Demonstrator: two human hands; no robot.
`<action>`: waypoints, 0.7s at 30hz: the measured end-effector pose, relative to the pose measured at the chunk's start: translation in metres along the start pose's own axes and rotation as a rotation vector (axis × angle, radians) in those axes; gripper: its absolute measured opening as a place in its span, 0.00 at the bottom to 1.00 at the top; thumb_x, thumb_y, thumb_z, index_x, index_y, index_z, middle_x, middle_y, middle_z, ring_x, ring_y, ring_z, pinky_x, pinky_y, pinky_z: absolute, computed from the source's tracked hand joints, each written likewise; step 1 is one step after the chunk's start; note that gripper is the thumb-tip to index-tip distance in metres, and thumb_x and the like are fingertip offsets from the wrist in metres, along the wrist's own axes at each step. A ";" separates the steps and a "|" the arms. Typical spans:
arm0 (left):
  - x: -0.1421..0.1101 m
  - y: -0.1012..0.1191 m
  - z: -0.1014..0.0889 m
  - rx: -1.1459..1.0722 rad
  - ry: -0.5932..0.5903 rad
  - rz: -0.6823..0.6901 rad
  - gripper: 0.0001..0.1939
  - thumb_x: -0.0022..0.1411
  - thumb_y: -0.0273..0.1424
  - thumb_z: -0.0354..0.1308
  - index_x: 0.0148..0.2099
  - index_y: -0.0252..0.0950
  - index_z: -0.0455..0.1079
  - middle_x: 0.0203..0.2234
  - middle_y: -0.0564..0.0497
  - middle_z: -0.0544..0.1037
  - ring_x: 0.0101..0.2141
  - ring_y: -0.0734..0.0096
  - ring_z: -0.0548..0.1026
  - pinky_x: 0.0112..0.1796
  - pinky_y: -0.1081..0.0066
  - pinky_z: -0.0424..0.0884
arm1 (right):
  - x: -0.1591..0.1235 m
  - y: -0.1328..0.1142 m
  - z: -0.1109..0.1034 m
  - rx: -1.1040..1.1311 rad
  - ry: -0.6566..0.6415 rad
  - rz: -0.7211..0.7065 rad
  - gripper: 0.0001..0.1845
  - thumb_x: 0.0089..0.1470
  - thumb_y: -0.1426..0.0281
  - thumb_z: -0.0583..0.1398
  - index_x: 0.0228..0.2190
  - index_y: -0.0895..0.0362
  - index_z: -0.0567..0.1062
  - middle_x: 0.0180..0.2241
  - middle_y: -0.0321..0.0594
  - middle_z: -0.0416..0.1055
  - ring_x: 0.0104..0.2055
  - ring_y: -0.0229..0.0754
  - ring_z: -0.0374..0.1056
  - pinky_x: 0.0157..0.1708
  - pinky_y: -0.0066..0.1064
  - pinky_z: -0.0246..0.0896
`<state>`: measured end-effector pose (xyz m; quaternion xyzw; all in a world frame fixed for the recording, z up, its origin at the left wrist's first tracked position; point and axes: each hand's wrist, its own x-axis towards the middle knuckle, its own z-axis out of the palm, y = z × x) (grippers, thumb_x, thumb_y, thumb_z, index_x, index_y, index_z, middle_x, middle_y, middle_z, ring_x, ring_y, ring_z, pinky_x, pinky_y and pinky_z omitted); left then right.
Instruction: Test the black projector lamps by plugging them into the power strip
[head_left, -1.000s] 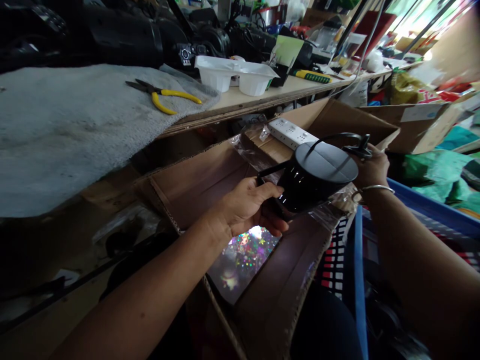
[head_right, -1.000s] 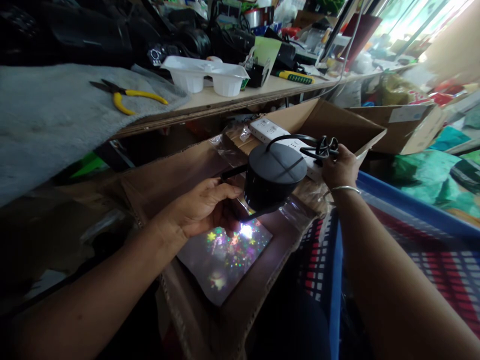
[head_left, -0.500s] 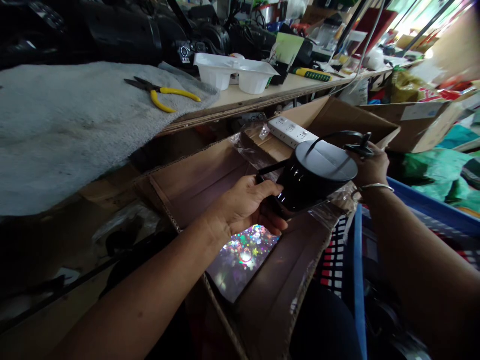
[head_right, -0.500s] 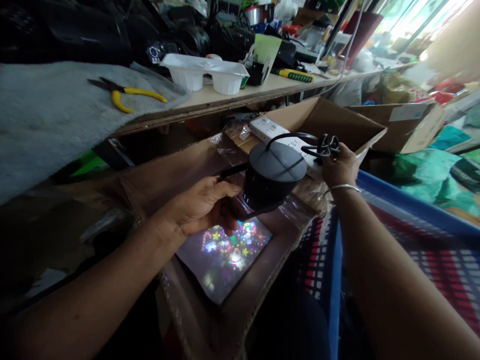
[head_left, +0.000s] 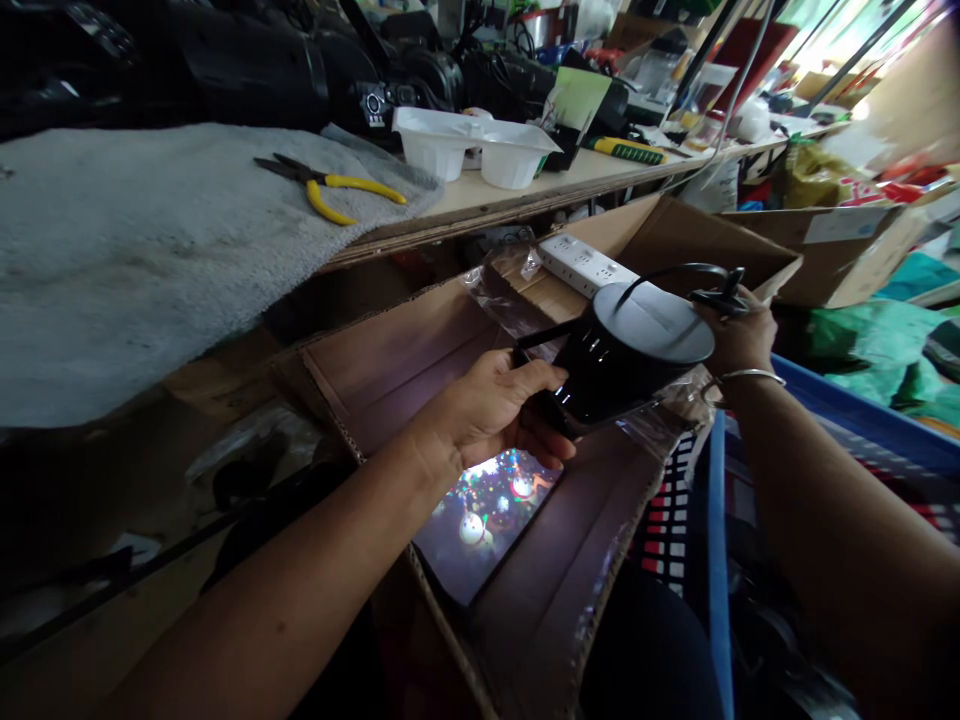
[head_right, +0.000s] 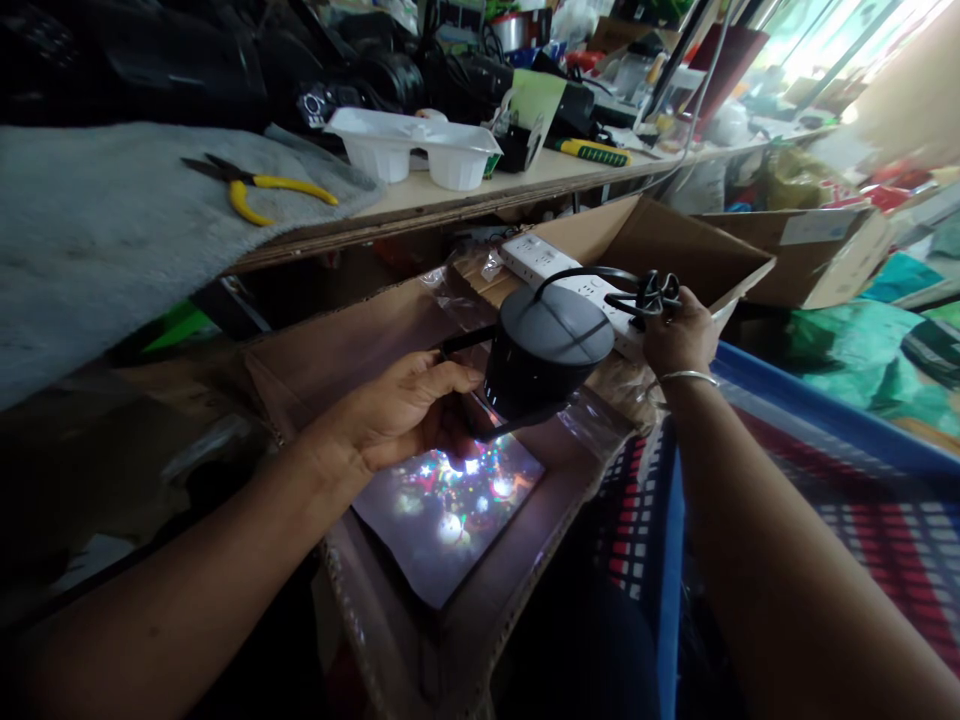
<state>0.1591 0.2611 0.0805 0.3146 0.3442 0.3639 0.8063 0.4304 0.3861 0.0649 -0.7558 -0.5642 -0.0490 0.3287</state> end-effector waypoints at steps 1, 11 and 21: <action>0.000 0.000 0.000 0.001 0.000 -0.003 0.09 0.59 0.25 0.49 0.27 0.29 0.65 0.16 0.49 0.74 0.13 0.71 0.71 0.13 0.75 0.67 | 0.000 0.000 0.000 -0.004 -0.002 0.004 0.10 0.50 0.64 0.55 0.31 0.56 0.73 0.32 0.47 0.72 0.36 0.48 0.67 0.34 0.34 0.58; -0.001 0.002 0.001 0.020 0.011 -0.007 0.10 0.59 0.25 0.48 0.27 0.29 0.65 0.15 0.49 0.74 0.12 0.71 0.71 0.13 0.75 0.66 | 0.004 0.006 0.004 -0.031 0.009 -0.011 0.10 0.48 0.63 0.54 0.30 0.54 0.71 0.30 0.45 0.72 0.40 0.54 0.68 0.34 0.41 0.62; -0.002 0.003 0.002 0.031 0.034 -0.023 0.10 0.58 0.25 0.48 0.26 0.29 0.65 0.14 0.49 0.73 0.12 0.70 0.71 0.13 0.72 0.67 | 0.006 0.011 0.006 0.017 0.027 -0.059 0.12 0.46 0.56 0.52 0.24 0.51 0.66 0.26 0.42 0.70 0.38 0.55 0.69 0.30 0.42 0.62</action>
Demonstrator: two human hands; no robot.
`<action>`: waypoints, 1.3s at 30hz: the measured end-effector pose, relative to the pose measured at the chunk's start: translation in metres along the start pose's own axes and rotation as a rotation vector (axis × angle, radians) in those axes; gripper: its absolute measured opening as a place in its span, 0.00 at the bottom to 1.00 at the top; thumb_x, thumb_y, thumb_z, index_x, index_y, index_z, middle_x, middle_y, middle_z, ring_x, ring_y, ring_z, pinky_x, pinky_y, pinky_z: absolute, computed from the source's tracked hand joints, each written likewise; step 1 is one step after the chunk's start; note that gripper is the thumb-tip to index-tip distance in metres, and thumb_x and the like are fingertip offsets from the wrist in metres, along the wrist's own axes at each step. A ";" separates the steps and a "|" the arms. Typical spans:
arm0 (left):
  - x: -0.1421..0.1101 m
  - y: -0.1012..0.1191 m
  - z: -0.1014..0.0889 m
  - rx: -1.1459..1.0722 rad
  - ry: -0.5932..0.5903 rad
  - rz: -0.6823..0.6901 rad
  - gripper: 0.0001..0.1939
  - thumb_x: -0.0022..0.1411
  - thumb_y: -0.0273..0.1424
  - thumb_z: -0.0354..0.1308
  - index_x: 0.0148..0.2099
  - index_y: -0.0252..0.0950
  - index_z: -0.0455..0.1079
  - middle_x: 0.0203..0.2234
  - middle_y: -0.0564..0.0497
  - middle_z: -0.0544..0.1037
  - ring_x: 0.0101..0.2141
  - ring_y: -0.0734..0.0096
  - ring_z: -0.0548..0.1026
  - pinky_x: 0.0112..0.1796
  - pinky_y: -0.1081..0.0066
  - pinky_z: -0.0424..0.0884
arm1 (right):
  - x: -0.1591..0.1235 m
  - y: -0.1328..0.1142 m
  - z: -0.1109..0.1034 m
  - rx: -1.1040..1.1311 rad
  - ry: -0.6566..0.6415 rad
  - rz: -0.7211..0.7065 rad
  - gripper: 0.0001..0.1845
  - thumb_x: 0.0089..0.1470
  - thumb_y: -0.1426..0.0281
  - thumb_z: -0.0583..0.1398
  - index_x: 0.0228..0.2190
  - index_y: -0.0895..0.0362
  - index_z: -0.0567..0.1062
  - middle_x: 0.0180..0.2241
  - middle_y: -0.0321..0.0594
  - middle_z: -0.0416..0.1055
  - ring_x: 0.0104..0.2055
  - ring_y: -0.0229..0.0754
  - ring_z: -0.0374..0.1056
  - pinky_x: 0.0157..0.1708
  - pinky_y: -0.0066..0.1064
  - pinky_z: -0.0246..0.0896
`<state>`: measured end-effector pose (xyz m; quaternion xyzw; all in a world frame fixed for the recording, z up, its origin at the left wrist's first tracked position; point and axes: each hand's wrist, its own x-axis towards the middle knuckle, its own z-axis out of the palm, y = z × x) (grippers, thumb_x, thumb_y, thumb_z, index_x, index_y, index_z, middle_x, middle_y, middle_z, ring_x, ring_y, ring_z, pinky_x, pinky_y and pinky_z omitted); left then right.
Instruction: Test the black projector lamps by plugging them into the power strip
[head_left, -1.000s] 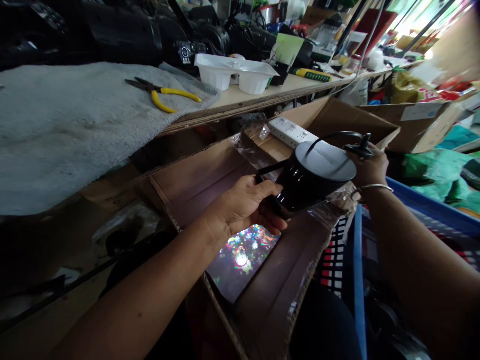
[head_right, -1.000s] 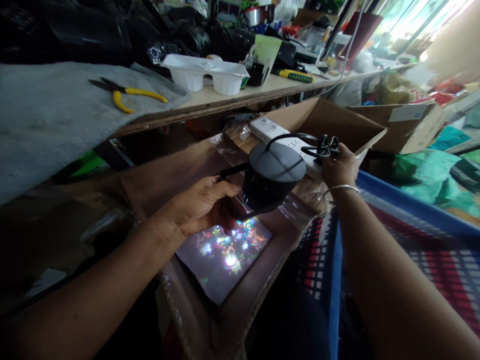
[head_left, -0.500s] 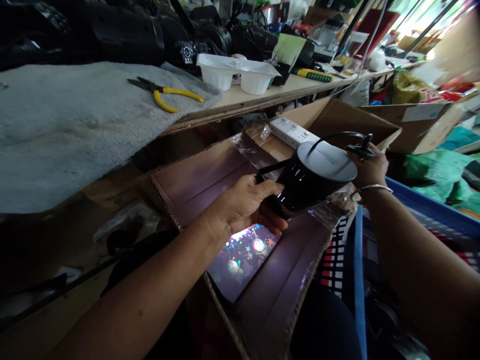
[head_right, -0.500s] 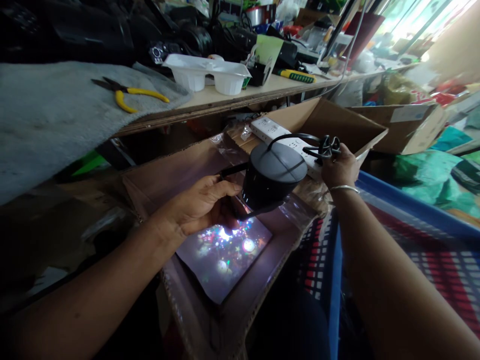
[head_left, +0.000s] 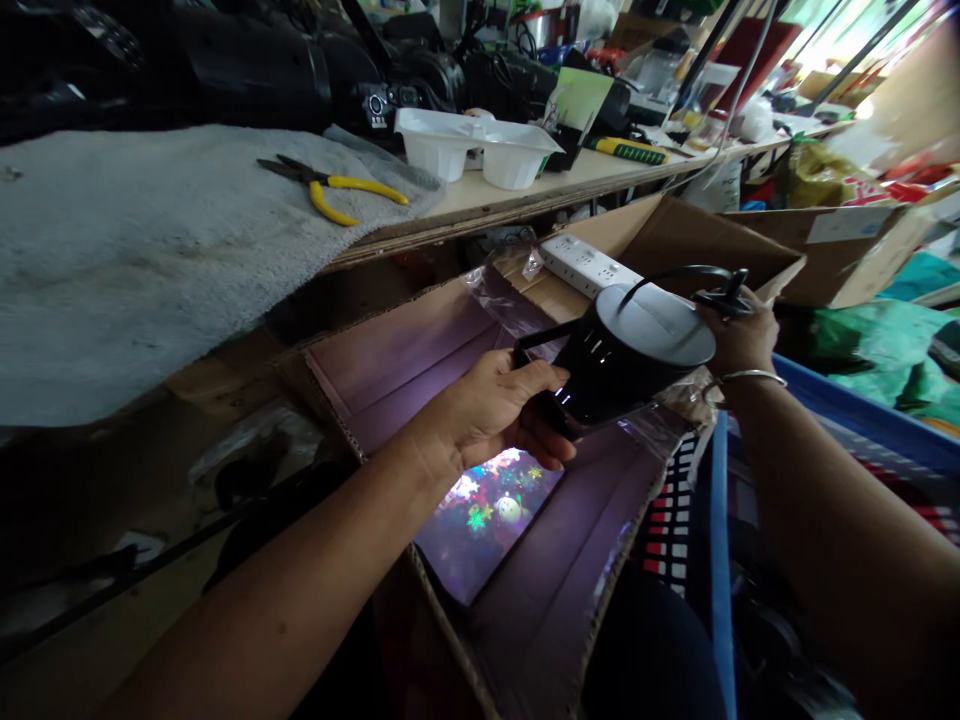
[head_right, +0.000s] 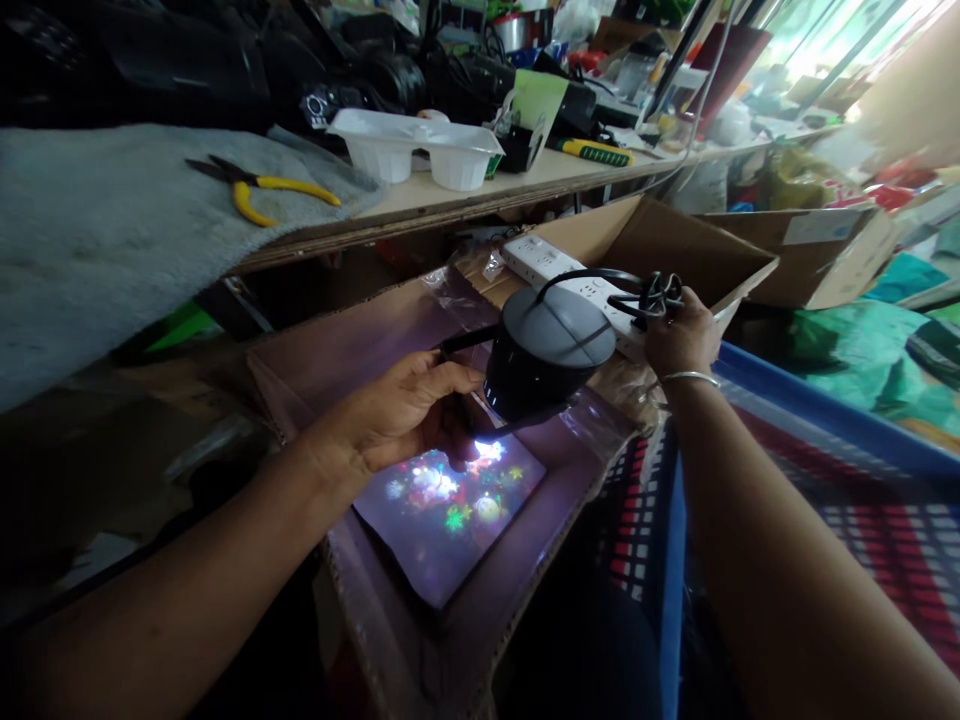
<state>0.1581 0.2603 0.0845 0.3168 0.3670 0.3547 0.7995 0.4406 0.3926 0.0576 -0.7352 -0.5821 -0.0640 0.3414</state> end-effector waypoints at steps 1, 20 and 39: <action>0.000 0.000 0.000 -0.002 -0.002 0.000 0.10 0.58 0.25 0.48 0.26 0.29 0.64 0.14 0.49 0.73 0.12 0.69 0.71 0.13 0.72 0.67 | 0.000 0.000 0.000 0.000 0.003 -0.006 0.12 0.47 0.56 0.52 0.24 0.51 0.65 0.26 0.42 0.69 0.38 0.55 0.69 0.30 0.42 0.62; -0.001 -0.001 -0.002 -0.014 -0.025 0.023 0.08 0.59 0.24 0.48 0.28 0.29 0.64 0.15 0.49 0.73 0.12 0.70 0.70 0.12 0.73 0.67 | 0.004 0.006 0.008 0.020 0.047 0.016 0.06 0.42 0.65 0.56 0.26 0.53 0.69 0.27 0.40 0.71 0.36 0.50 0.69 0.35 0.41 0.64; -0.002 -0.002 -0.002 0.015 -0.025 0.031 0.08 0.59 0.27 0.49 0.28 0.31 0.64 0.15 0.51 0.73 0.13 0.72 0.71 0.14 0.76 0.66 | 0.004 0.005 0.007 0.035 0.058 0.028 0.07 0.42 0.64 0.56 0.25 0.53 0.70 0.24 0.39 0.69 0.34 0.49 0.68 0.36 0.41 0.62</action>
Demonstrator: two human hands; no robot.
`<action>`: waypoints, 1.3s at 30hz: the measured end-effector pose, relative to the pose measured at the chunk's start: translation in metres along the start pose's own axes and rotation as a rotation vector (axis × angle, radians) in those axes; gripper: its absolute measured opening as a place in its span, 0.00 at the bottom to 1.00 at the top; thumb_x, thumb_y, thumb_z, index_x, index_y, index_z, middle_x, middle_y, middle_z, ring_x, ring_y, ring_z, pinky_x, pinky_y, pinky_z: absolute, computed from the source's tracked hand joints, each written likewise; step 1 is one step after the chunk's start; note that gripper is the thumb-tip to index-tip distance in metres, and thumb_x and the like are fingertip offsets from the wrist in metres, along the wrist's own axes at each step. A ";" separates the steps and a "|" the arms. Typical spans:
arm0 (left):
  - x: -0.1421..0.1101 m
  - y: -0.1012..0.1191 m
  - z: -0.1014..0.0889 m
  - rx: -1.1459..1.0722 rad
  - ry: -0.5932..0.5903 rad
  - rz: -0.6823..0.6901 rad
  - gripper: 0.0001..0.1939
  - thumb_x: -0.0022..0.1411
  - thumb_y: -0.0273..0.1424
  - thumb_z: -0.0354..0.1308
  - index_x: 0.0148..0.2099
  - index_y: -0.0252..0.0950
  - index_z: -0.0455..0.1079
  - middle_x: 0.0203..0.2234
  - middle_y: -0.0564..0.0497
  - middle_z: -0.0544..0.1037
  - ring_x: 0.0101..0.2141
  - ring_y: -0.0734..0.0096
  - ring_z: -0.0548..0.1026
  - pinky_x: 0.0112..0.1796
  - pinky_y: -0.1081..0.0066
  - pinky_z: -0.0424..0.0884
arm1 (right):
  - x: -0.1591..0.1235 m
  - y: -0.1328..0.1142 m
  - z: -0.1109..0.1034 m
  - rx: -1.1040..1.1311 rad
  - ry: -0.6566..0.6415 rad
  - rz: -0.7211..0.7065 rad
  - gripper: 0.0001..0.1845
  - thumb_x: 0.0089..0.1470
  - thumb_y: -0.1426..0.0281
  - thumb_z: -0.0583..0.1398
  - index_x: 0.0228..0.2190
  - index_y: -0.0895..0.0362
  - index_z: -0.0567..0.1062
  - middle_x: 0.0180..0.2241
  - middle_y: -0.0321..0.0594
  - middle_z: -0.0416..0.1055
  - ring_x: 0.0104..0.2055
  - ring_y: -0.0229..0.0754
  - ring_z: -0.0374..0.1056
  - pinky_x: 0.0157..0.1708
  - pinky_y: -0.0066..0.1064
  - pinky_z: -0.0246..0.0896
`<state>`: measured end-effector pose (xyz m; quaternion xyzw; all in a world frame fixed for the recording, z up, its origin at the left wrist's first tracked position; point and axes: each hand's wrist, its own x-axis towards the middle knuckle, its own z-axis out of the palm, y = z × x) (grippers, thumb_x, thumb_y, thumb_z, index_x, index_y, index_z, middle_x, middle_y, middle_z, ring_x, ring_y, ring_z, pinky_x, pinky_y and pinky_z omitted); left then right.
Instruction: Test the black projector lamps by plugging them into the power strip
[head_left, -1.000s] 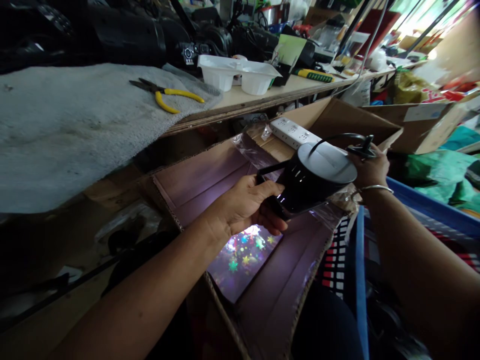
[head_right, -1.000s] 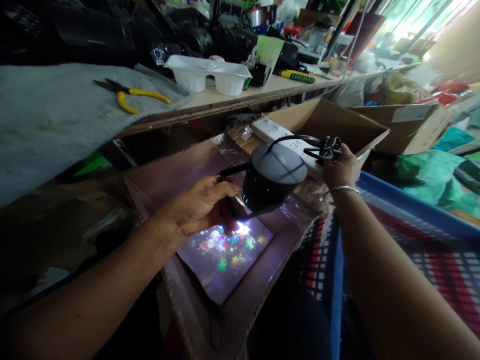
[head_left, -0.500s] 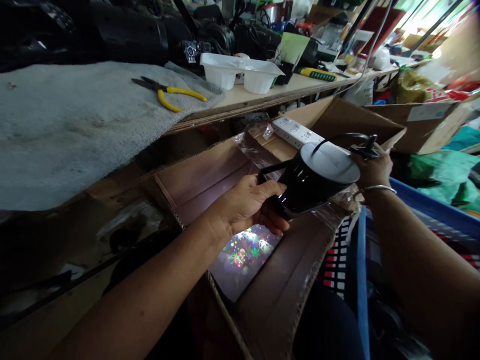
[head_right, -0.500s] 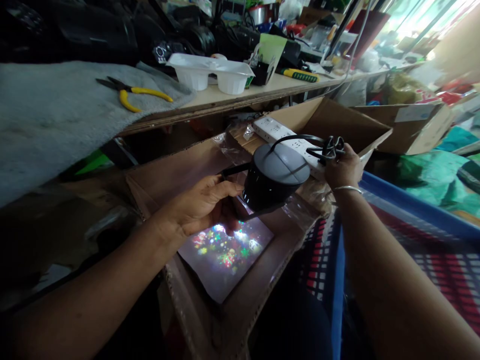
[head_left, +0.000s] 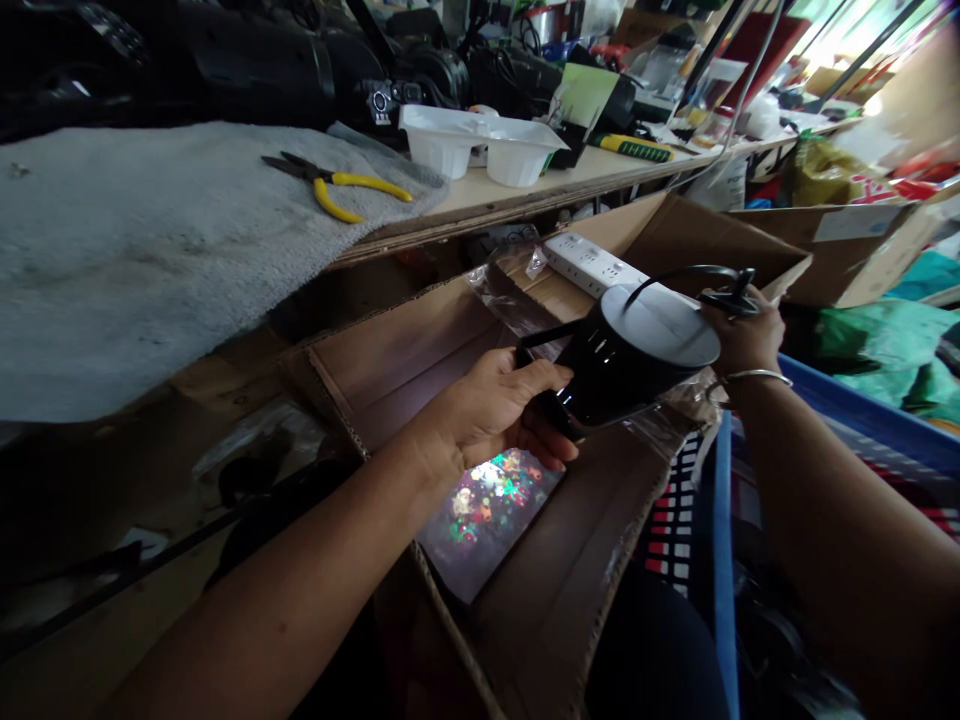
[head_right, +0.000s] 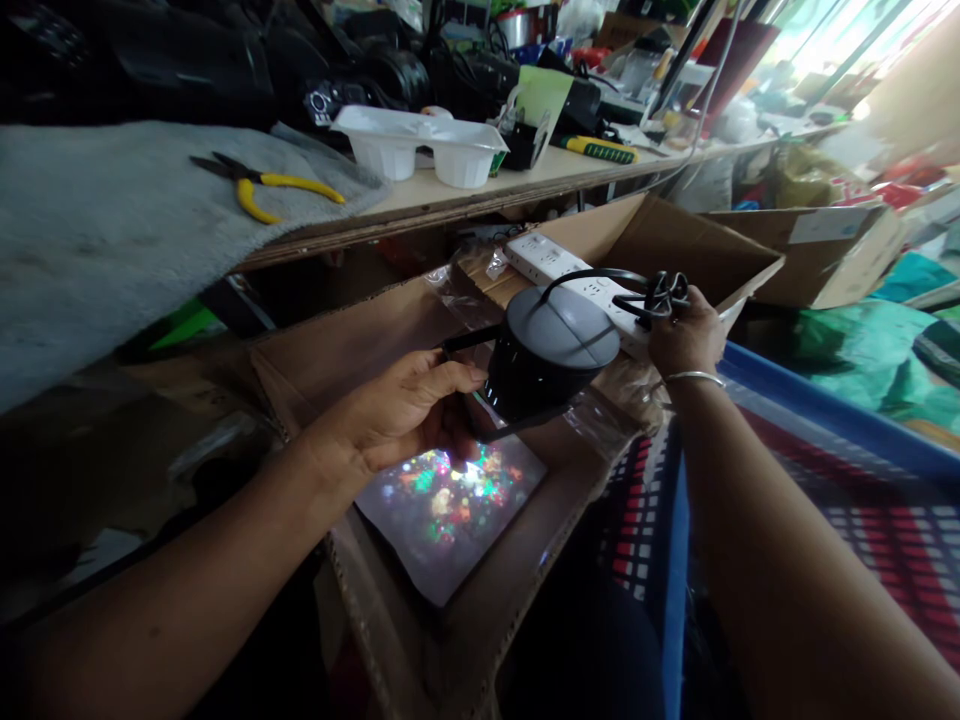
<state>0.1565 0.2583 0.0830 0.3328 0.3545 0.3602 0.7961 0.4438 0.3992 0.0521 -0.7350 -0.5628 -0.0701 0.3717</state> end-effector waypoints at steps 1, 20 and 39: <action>0.000 0.000 0.000 0.003 0.001 -0.001 0.08 0.59 0.27 0.49 0.28 0.31 0.64 0.15 0.51 0.72 0.12 0.72 0.71 0.14 0.76 0.66 | 0.000 0.001 0.000 0.006 0.009 -0.014 0.07 0.42 0.64 0.56 0.25 0.53 0.70 0.24 0.39 0.69 0.34 0.49 0.68 0.36 0.41 0.62; 0.001 -0.002 -0.002 -0.027 -0.029 0.008 0.08 0.58 0.26 0.49 0.28 0.30 0.64 0.16 0.50 0.73 0.12 0.71 0.70 0.14 0.72 0.68 | -0.001 -0.001 -0.001 -0.018 -0.003 0.003 0.09 0.42 0.64 0.57 0.28 0.53 0.72 0.27 0.41 0.72 0.34 0.50 0.69 0.34 0.39 0.63; -0.001 0.001 0.000 -0.004 -0.002 -0.006 0.07 0.59 0.26 0.49 0.30 0.30 0.63 0.16 0.51 0.73 0.12 0.71 0.71 0.13 0.74 0.67 | -0.001 -0.001 -0.001 -0.043 -0.004 -0.011 0.11 0.44 0.63 0.55 0.30 0.54 0.72 0.26 0.42 0.70 0.34 0.50 0.67 0.34 0.39 0.61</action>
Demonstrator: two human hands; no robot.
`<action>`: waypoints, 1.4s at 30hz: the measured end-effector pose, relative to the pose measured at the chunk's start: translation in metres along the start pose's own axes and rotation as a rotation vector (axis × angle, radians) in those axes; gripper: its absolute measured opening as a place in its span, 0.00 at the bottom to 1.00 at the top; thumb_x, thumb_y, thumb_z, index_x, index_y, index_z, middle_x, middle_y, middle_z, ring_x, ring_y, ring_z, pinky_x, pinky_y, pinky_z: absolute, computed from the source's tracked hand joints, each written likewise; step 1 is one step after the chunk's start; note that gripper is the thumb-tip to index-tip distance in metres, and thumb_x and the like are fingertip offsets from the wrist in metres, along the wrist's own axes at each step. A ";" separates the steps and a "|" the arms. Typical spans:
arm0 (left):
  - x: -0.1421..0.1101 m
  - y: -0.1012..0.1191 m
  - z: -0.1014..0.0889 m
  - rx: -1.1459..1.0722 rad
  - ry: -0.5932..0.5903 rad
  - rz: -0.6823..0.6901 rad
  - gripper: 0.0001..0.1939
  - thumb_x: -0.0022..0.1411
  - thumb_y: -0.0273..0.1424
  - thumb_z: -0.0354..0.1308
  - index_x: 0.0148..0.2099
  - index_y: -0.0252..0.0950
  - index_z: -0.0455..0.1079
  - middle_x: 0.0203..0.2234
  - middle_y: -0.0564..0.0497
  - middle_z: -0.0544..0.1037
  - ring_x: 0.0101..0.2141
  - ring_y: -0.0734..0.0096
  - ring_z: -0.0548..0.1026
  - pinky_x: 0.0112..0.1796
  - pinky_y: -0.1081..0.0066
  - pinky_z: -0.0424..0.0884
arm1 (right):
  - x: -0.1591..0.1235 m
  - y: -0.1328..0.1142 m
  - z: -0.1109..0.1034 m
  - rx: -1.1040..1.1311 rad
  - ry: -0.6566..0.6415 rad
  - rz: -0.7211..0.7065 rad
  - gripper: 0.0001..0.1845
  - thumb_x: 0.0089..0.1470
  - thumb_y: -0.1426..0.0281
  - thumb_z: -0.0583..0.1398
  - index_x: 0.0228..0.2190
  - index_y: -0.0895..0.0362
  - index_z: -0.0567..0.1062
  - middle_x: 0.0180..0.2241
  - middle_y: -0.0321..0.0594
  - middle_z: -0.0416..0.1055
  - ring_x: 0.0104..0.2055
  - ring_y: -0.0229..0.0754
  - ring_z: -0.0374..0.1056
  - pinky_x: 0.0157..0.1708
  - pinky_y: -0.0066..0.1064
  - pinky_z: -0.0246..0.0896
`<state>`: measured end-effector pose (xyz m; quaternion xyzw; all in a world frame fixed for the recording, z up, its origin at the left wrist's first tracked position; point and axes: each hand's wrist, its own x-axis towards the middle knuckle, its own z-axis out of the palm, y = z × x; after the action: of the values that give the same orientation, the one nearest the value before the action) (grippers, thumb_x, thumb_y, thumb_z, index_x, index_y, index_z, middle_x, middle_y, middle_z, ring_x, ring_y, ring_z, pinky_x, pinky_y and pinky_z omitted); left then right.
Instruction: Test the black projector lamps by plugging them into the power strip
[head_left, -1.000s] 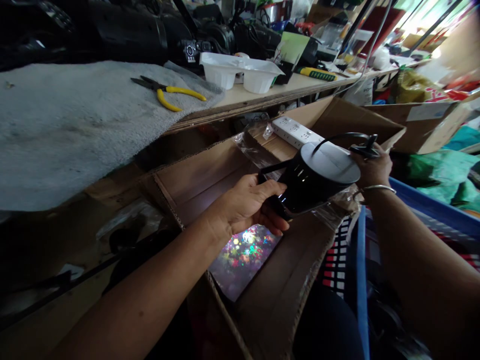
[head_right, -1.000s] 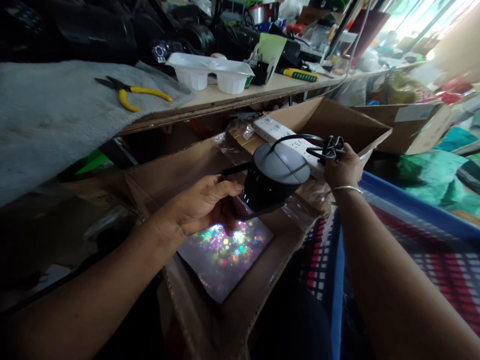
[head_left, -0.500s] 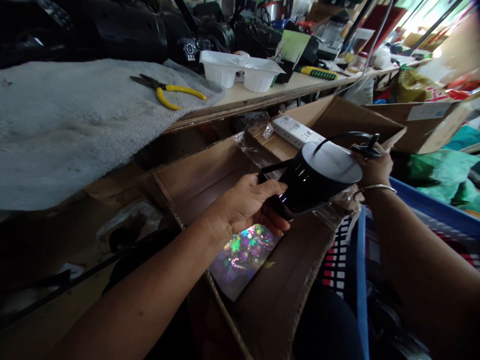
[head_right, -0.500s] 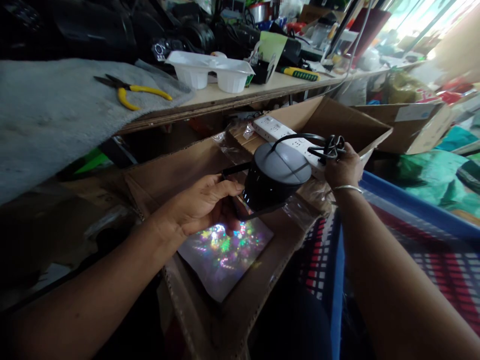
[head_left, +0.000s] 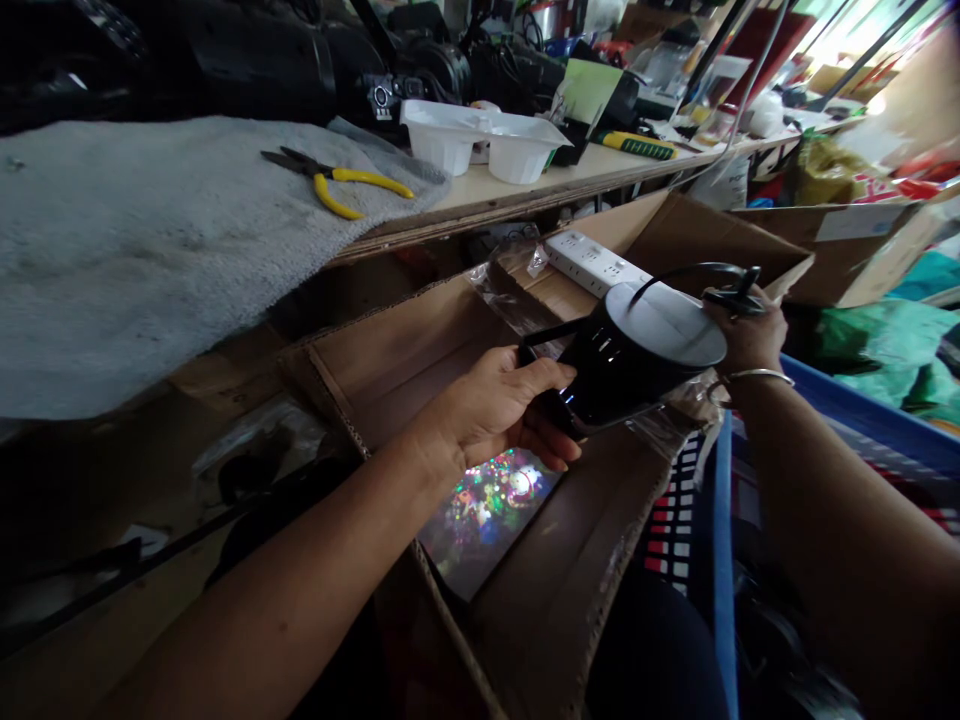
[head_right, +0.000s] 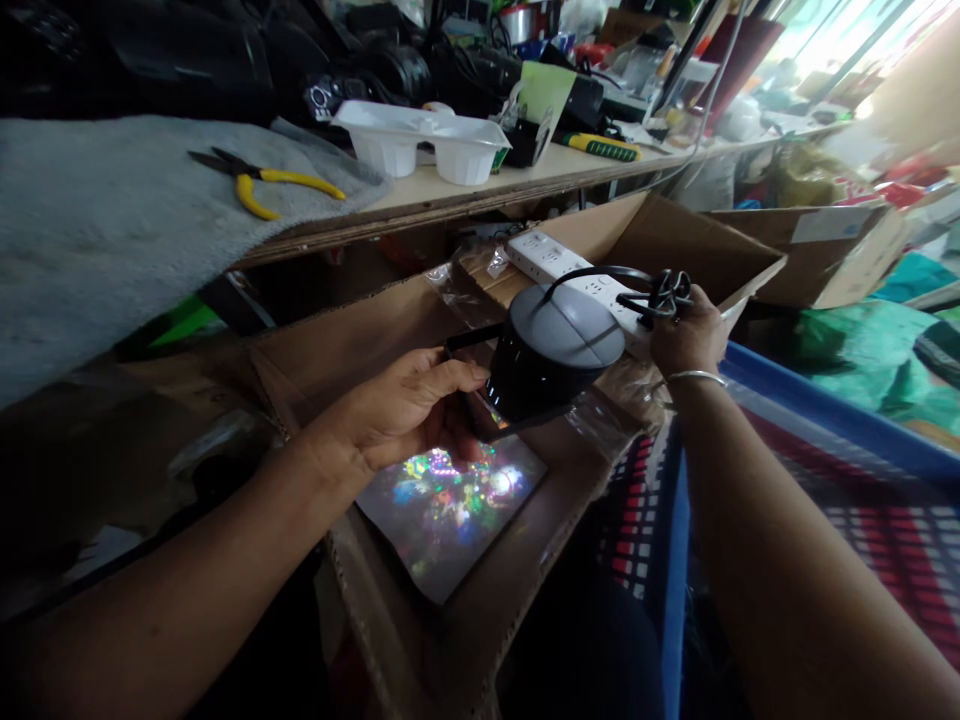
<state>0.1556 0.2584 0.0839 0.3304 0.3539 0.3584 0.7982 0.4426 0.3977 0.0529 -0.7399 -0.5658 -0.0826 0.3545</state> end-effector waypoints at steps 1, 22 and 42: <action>0.000 0.000 0.000 0.000 -0.004 0.002 0.07 0.59 0.26 0.49 0.29 0.30 0.64 0.16 0.51 0.73 0.12 0.71 0.71 0.13 0.73 0.68 | 0.000 0.001 0.000 0.005 0.006 -0.005 0.11 0.44 0.63 0.55 0.30 0.54 0.72 0.25 0.41 0.70 0.34 0.50 0.67 0.34 0.39 0.61; 0.000 0.000 0.001 -0.023 -0.009 -0.006 0.08 0.59 0.25 0.49 0.28 0.29 0.64 0.16 0.48 0.73 0.12 0.70 0.70 0.12 0.73 0.68 | 0.001 0.000 0.002 0.013 0.011 0.007 0.10 0.46 0.62 0.55 0.27 0.54 0.72 0.27 0.43 0.71 0.36 0.51 0.69 0.34 0.39 0.62; 0.000 0.001 0.002 0.013 0.003 -0.003 0.08 0.59 0.25 0.48 0.29 0.29 0.65 0.15 0.51 0.73 0.12 0.71 0.70 0.13 0.74 0.67 | -0.018 -0.037 -0.027 -0.043 -0.184 0.105 0.33 0.55 0.54 0.49 0.46 0.73 0.71 0.46 0.57 0.69 0.50 0.44 0.65 0.37 0.27 0.53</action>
<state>0.1565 0.2582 0.0853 0.3344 0.3578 0.3553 0.7962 0.4111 0.3709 0.0793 -0.7804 -0.5546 -0.0078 0.2888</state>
